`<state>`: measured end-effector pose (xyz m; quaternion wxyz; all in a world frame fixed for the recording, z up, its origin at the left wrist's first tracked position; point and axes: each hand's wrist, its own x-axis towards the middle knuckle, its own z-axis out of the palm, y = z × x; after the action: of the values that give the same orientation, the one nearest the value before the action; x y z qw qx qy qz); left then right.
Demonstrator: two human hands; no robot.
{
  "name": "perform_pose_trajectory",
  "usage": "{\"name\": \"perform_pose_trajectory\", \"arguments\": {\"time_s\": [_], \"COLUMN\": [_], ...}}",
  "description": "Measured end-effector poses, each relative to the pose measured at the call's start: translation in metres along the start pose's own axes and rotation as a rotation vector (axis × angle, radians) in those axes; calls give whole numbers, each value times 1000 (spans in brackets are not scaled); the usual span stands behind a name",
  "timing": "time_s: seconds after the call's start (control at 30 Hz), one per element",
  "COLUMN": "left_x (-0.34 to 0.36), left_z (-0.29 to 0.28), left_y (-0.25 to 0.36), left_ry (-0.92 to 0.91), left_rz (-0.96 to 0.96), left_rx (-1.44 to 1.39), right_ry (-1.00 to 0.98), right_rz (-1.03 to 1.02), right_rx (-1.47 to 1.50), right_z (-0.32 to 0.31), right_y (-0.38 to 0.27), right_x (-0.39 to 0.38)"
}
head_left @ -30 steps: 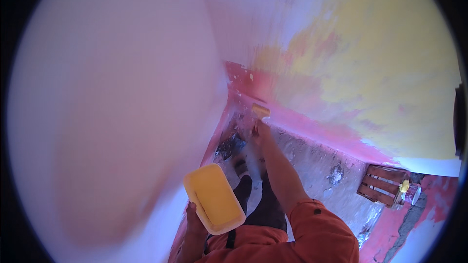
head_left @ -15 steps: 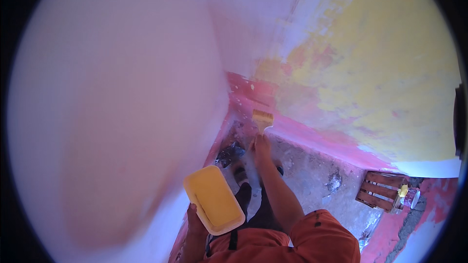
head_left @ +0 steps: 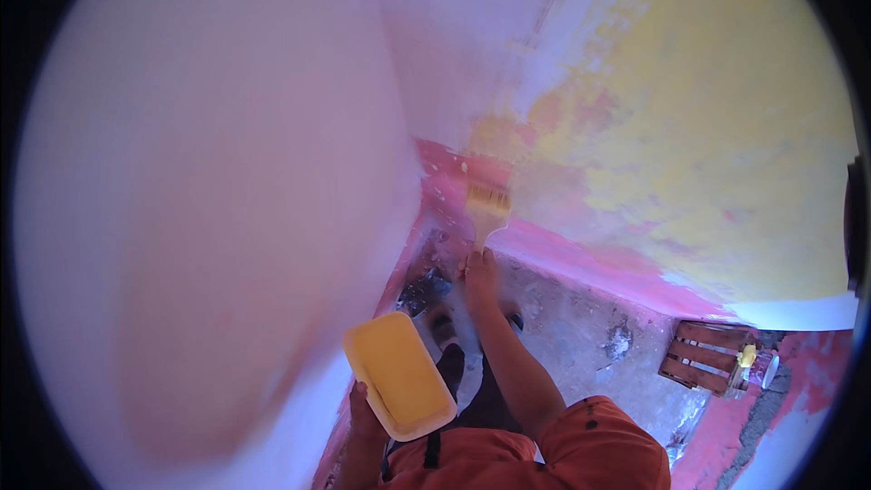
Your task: The person paints a wall using a brush and a small tray of yellow paint. They dip the brush into the paint and apply it to the wall in vertical and horizontal strokes, working in a corner.
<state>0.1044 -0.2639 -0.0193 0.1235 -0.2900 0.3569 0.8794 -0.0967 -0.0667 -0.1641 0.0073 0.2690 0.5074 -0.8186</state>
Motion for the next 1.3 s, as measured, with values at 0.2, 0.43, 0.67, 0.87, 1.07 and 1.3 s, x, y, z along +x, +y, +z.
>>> {"name": "perform_pose_trajectory", "arguments": {"time_s": [0.2, 0.43, 0.67, 0.87, 1.07, 1.3], "left_x": [-6, -11, 14, 38, 39, 41], "left_z": [-13, -10, 4, 29, 42, 23], "left_y": [-2, 0, 5, 7, 12, 4], "left_ry": [20, 13, -155, -389, -356, -384], "left_rz": [21, -17, 1, -52, -89, -58], "left_rx": [31, -62, -122, -267, -242, -140], "right_ry": [98, -13, -63, -141, -166, 116], "right_rz": [212, 146, -30, -245, -569, -609], "right_rx": [-126, 32, 80, 93, -65, -599], "right_z": [-41, -30, 23, 80, 100, 42], "right_y": [97, 34, -141, -317, -353, -175], "right_x": [100, 87, -26, -146, -158, -23]}}
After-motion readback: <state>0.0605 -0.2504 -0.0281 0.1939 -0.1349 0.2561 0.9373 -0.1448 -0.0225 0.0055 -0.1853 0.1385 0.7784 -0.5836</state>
